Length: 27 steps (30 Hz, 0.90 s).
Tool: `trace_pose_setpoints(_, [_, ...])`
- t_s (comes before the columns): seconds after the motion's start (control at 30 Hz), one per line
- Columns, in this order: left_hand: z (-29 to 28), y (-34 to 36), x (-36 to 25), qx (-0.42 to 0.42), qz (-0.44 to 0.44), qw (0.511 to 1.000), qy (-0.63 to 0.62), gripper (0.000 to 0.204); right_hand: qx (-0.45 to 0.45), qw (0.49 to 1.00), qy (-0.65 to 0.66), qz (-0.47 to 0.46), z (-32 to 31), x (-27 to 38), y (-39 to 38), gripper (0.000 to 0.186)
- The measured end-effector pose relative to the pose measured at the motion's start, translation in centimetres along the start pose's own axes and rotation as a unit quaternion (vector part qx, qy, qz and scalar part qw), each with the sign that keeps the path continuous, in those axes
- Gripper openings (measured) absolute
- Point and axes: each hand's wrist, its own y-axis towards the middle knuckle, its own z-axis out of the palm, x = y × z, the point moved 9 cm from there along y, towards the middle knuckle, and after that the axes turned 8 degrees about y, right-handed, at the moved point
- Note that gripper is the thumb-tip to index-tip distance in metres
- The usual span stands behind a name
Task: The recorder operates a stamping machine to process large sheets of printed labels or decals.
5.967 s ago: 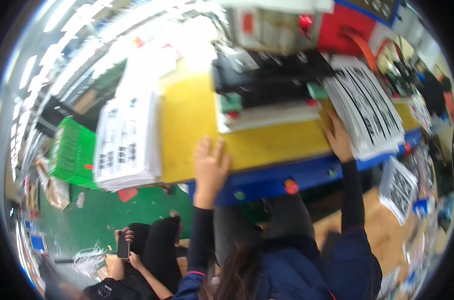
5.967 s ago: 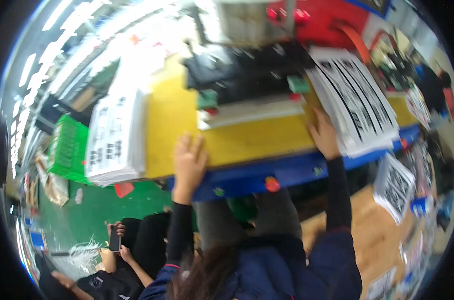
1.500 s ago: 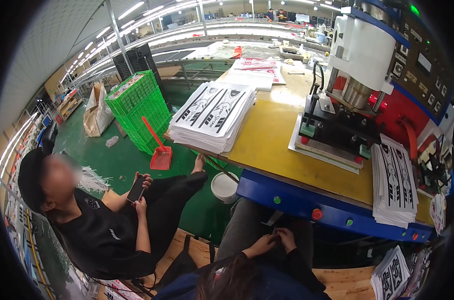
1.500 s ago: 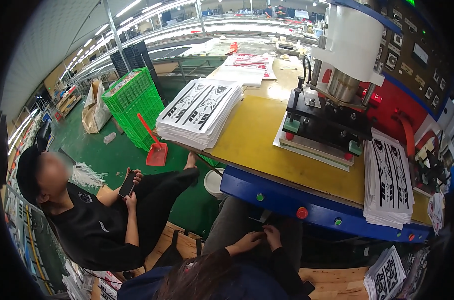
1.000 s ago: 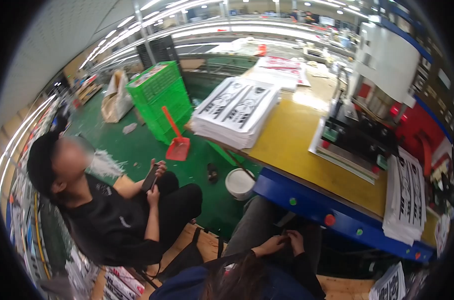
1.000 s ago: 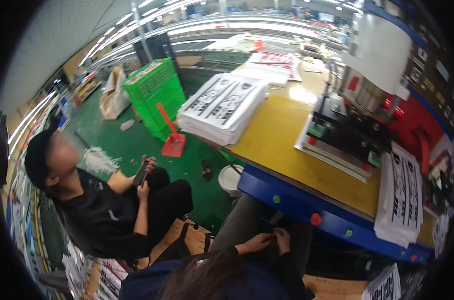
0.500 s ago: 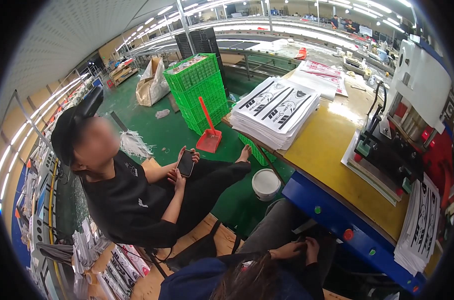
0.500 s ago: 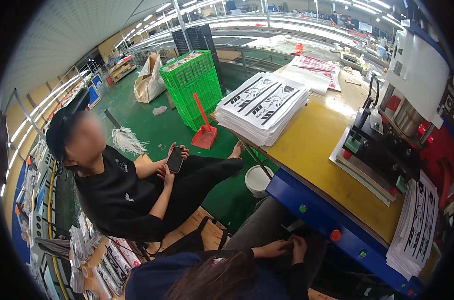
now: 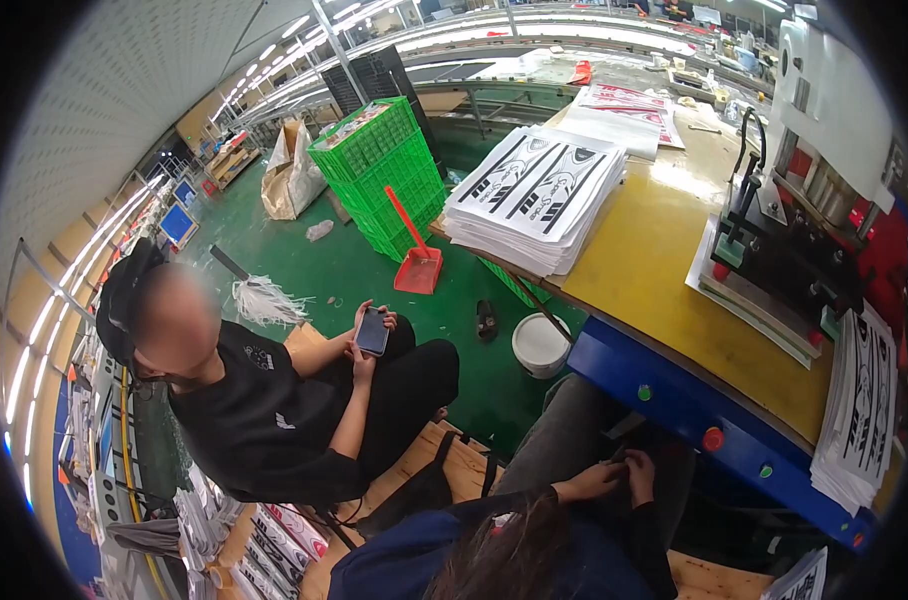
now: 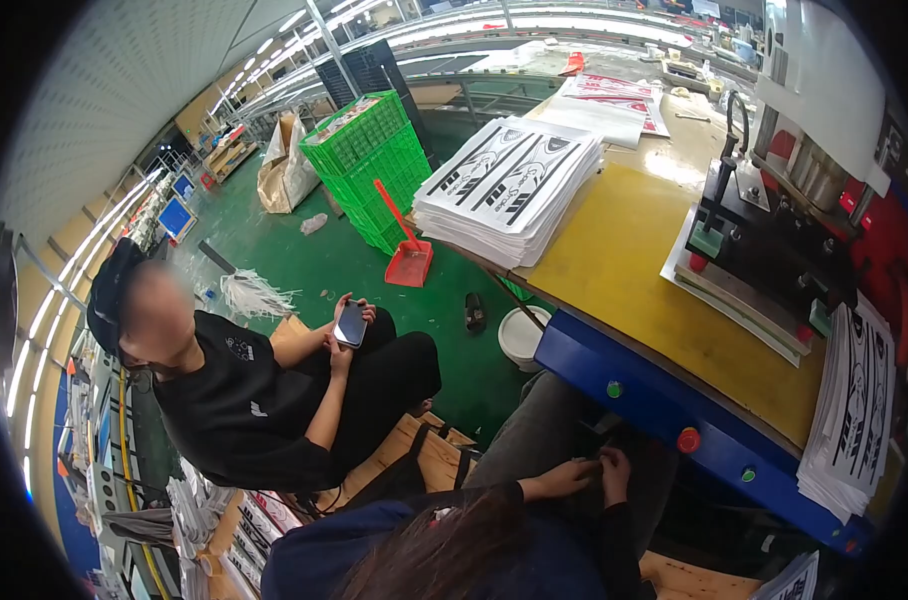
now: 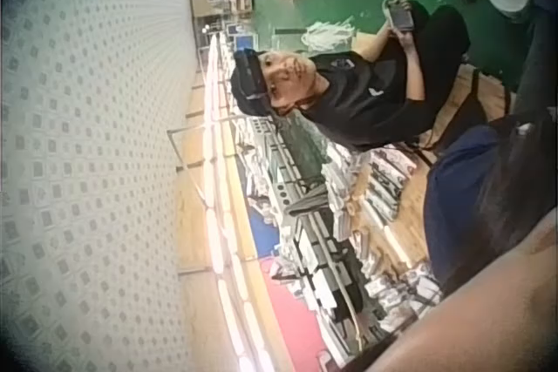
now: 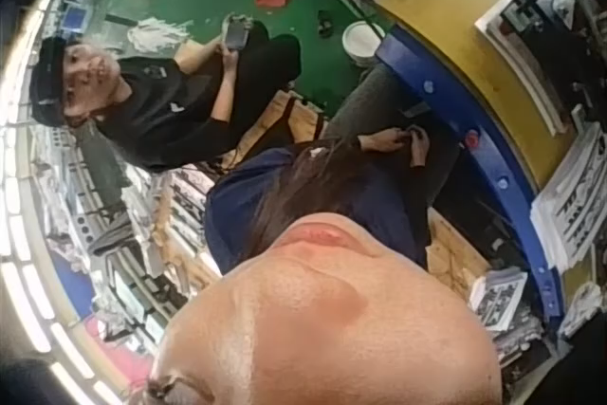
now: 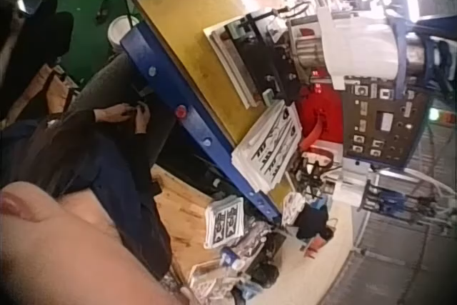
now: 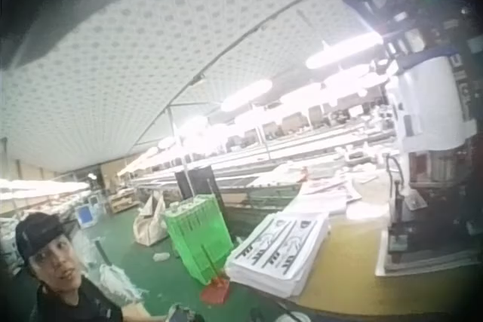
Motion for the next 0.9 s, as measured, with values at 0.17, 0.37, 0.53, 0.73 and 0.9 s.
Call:
trace_pose_setpoints(0.17, [-0.1,-0.5,0.4,-0.012,-0.009,1.0,0.025,0.054,0.005,1.0,-0.015,0.009,0.7,0.9,-0.6,0.02])
trace_pose_setpoints(0.37, [0.2,-0.7,0.2,0.004,-0.007,1.0,-0.006,0.053,0.006,1.0,0.001,0.014,0.5,0.5,-0.8,0.021])
trace_pose_setpoints(0.53, [0.8,-0.2,1.2,0.003,-0.005,1.0,-0.001,0.054,-0.009,1.0,0.021,0.022,0.2,-0.2,-0.5,0.021])
trace_pose_setpoints(0.73, [0.5,-0.5,1.6,0.006,-0.004,1.0,0.0,0.055,0.001,0.999,0.024,-0.039,1.6,-0.3,-0.4,0.02])
trace_pose_setpoints(0.9, [0.8,-0.1,1.1,0.004,0.016,1.0,-0.005,0.052,-0.054,0.995,-0.063,-0.059,0.2,-0.1,-0.6,0.022])
